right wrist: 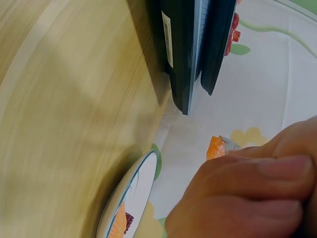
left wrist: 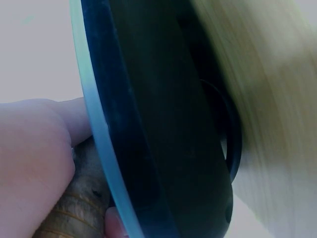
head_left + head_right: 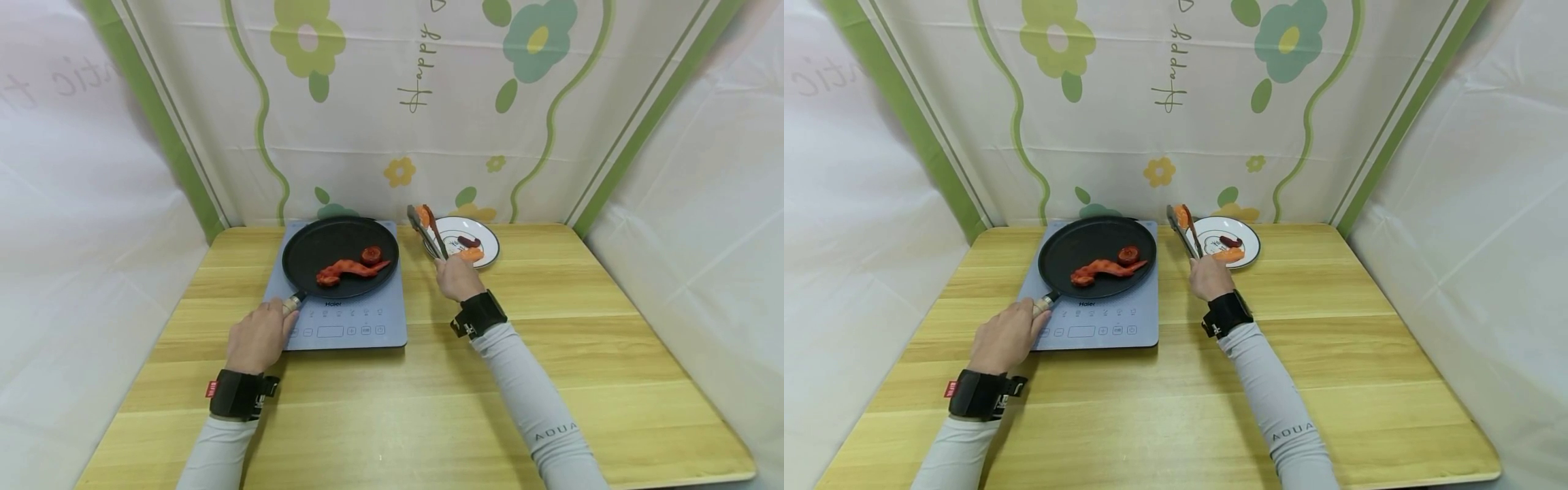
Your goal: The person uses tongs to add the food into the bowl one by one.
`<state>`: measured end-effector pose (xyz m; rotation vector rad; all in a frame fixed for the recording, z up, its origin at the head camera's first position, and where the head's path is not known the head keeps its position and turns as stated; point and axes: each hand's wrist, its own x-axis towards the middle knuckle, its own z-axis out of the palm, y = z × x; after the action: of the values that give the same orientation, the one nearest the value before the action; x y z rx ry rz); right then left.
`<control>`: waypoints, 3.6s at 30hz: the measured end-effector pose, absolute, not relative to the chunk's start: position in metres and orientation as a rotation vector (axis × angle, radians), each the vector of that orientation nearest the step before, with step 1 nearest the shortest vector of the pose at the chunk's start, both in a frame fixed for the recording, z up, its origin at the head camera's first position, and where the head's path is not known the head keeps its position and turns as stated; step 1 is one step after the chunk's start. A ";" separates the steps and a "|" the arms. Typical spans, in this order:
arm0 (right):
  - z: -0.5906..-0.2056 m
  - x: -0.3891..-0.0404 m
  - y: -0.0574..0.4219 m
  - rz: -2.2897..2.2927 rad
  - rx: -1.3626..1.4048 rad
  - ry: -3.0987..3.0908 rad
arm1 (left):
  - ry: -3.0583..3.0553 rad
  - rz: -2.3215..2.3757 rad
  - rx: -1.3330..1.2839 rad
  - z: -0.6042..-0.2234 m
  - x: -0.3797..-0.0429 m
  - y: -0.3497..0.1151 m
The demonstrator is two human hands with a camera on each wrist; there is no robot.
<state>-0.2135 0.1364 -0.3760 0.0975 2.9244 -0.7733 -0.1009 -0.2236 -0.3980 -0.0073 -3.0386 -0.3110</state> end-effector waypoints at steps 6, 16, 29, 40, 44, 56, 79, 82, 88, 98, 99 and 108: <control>-0.373 -0.211 0.134 -0.756 0.054 2.930 | -3.041 -0.315 -0.008 -0.398 -0.101 -0.223; -0.370 -0.208 0.128 -0.750 -0.048 2.919 | -3.046 -0.312 -0.001 -0.398 -0.102 -0.224; -0.366 -0.203 0.118 -0.714 -0.152 2.935 | -3.036 -0.328 -0.003 -0.399 -0.102 -0.224; -0.366 -0.204 0.115 -0.688 -0.224 2.890 | -3.028 -0.321 -0.012 -0.399 -0.102 -0.224; -0.366 -0.205 0.115 -0.668 -0.256 2.907 | -3.031 -0.317 -0.008 -0.398 -0.102 -0.224; -0.371 -0.208 0.115 -0.582 -0.297 2.903 | -3.037 -0.315 -0.001 -0.399 -0.102 -0.224; -0.367 -0.216 0.109 -0.516 -0.356 2.875 | -3.014 -0.312 -0.031 -0.400 -0.103 -0.224; -0.366 -0.217 0.109 -0.507 -0.355 2.869 | -3.023 -0.315 -0.025 -0.400 -0.103 -0.224; -0.364 -0.221 0.108 -0.499 -0.348 2.831 | -3.032 -0.320 -0.016 -0.400 -0.103 -0.224; -0.363 -0.222 0.107 -0.484 -0.344 2.827 | -3.037 -0.316 -0.012 -0.400 -0.104 -0.225; -0.363 -0.222 0.107 -0.485 -0.343 2.832 | -3.038 -0.317 -0.011 -0.400 -0.104 -0.225; -0.366 -0.219 0.107 -0.563 -0.318 2.863 | -3.045 -0.308 -0.011 -0.401 -0.104 -0.225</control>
<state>-0.2194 0.1070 -0.3664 -0.3183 2.8627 -0.5632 -0.1035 -0.2247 -0.4008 -0.0108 -3.0454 -0.3083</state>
